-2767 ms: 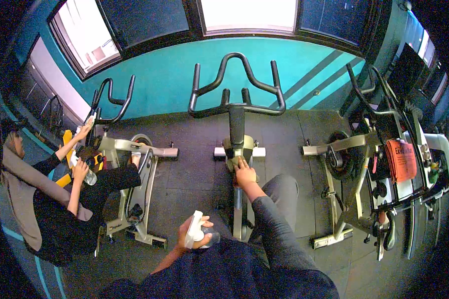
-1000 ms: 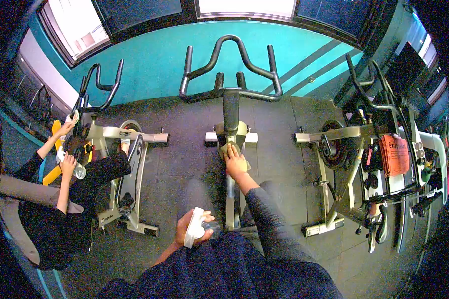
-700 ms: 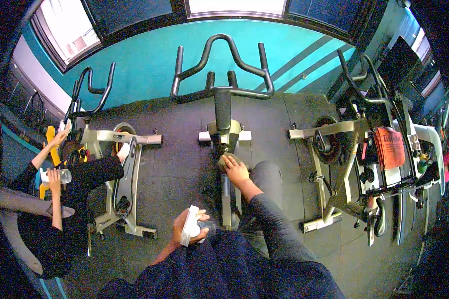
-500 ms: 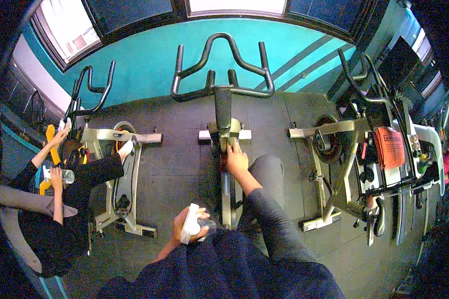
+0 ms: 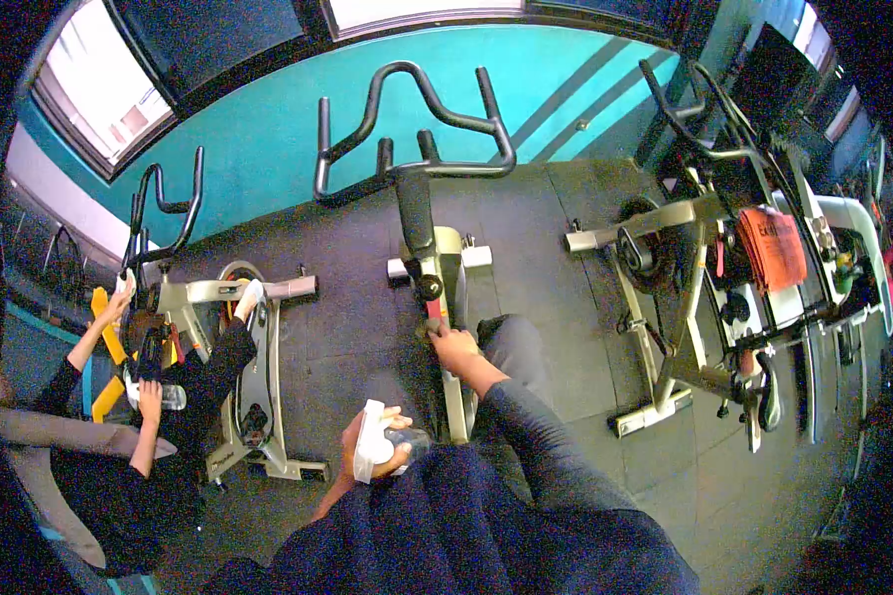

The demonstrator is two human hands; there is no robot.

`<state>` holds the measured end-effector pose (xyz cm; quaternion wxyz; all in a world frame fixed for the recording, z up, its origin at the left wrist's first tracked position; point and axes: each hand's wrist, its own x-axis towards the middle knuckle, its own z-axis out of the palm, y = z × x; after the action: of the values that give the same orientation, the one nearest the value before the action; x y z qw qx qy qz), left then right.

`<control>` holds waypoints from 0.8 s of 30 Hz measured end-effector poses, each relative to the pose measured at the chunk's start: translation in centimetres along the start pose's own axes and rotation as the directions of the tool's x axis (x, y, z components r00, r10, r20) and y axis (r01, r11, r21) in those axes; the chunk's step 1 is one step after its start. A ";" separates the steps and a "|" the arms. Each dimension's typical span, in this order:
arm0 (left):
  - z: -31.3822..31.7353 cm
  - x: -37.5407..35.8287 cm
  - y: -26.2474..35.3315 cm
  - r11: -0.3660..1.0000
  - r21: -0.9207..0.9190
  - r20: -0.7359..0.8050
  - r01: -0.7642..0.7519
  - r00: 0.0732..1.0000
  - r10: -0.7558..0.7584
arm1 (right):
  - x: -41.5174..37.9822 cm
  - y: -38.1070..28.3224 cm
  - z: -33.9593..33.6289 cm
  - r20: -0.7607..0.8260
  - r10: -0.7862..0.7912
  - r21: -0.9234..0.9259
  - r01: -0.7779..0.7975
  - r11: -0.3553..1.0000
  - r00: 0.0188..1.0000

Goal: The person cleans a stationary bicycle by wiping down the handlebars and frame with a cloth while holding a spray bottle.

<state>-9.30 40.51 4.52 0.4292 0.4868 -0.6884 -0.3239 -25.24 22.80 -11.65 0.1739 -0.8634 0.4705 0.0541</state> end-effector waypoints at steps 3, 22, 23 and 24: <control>0.0 0.3 0.3 0.997 0.072 0.017 -0.036 0.999 0.034 | -1.5 1.0 0.2 -0.084 0.113 0.088 -0.106 0.990 0.990; 0.4 0.3 1.0 0.993 -0.087 -0.050 0.083 0.995 -0.087 | -0.6 1.9 5.6 -0.088 -0.068 -0.119 0.058 0.991 0.994; 0.5 0.3 1.1 0.992 -0.087 -0.045 0.087 0.995 -0.091 | -0.9 2.9 8.5 -0.023 0.027 -0.025 -0.028 0.999 0.999; 0.6 0.3 1.4 0.972 -0.163 -0.059 0.167 0.982 -0.178 | -1.5 2.8 8.8 0.053 0.117 0.064 -0.120 0.991 0.992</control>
<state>-10.45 40.69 5.55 0.4613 0.5208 -0.5997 -0.3954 -27.77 25.73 -20.12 0.2109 -0.8259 0.5182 0.0699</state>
